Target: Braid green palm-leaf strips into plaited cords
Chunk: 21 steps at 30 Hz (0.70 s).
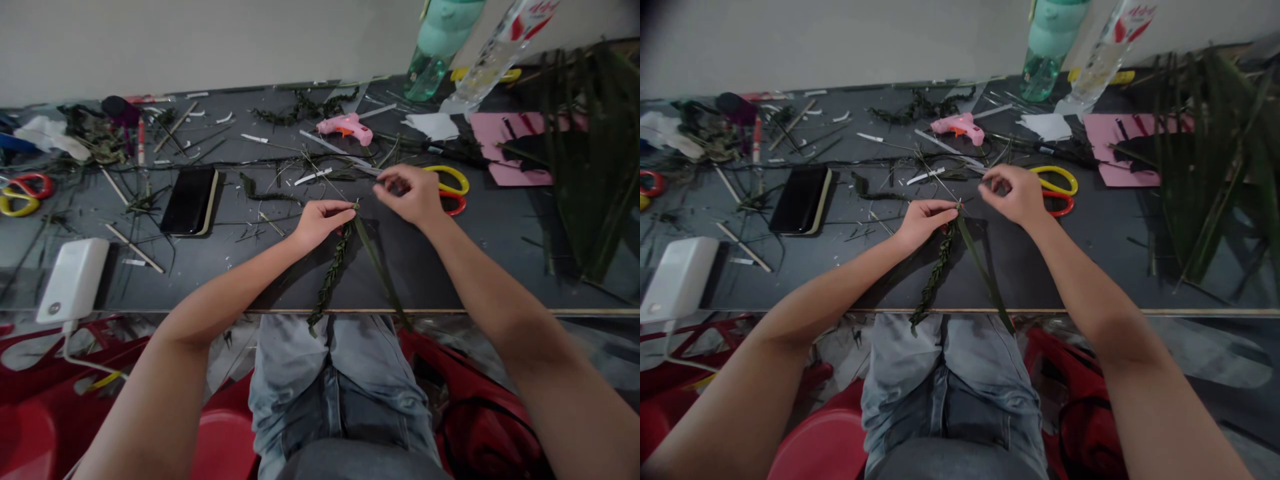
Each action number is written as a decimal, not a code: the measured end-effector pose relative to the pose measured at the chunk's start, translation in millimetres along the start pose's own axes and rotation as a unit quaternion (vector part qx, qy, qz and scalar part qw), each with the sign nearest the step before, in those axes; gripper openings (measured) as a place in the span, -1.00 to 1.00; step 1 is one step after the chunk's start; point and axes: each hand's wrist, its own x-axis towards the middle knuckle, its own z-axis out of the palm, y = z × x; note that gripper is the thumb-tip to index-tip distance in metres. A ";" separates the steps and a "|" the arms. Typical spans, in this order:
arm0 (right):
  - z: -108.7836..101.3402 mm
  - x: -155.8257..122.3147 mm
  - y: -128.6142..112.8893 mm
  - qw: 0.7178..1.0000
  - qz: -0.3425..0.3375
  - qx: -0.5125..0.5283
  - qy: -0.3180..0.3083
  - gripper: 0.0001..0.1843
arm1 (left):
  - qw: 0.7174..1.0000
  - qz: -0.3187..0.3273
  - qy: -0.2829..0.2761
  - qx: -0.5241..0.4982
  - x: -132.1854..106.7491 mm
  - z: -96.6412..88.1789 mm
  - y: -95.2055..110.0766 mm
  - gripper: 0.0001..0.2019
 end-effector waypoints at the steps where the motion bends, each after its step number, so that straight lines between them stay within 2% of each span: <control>1: 0.4 -1.6 -4.1 0.999 -0.014 -0.015 -0.045 -0.76 | 1.000 0.000 0.001 -0.007 0.0 0.2 0.2 -0.78; 4: 3.8 -4.9 -12.2 0.989 -0.009 -0.076 -0.124 -0.73 | 1.000 -0.005 0.005 -0.019 0.1 0.8 0.3 -0.77; 9: 6.5 -4.5 -22.2 0.977 0.037 -0.143 -0.155 -0.88 | 1.000 -0.005 0.010 -0.016 -0.2 0.8 0.9 -0.76; 15: -2.8 -2.8 -40.6 0.947 0.096 -0.222 -0.211 -0.92 | 1.000 -0.010 0.009 -0.020 -0.8 1.5 4.3 -0.80; 17: -5.2 -1.0 -39.3 0.957 0.106 -0.188 -0.192 -0.97 | 0.999 -0.013 0.015 -0.026 -0.6 2.3 5.0 -0.82; 18: -5.7 0.2 -37.0 0.968 0.116 -0.142 -0.169 -0.92 | 0.999 -0.014 0.018 -0.027 -0.5 2.7 5.1 -0.82; 20: -5.0 3.0 -31.3 0.981 0.159 0.021 -0.111 -0.81 | 0.999 -0.015 0.020 -0.025 -0.5 3.3 5.0 -0.82; 21: -3.7 4.3 -28.6 0.971 0.188 0.123 -0.082 -0.76 | 0.999 -0.013 0.020 -0.023 -0.6 3.3 5.0 -0.82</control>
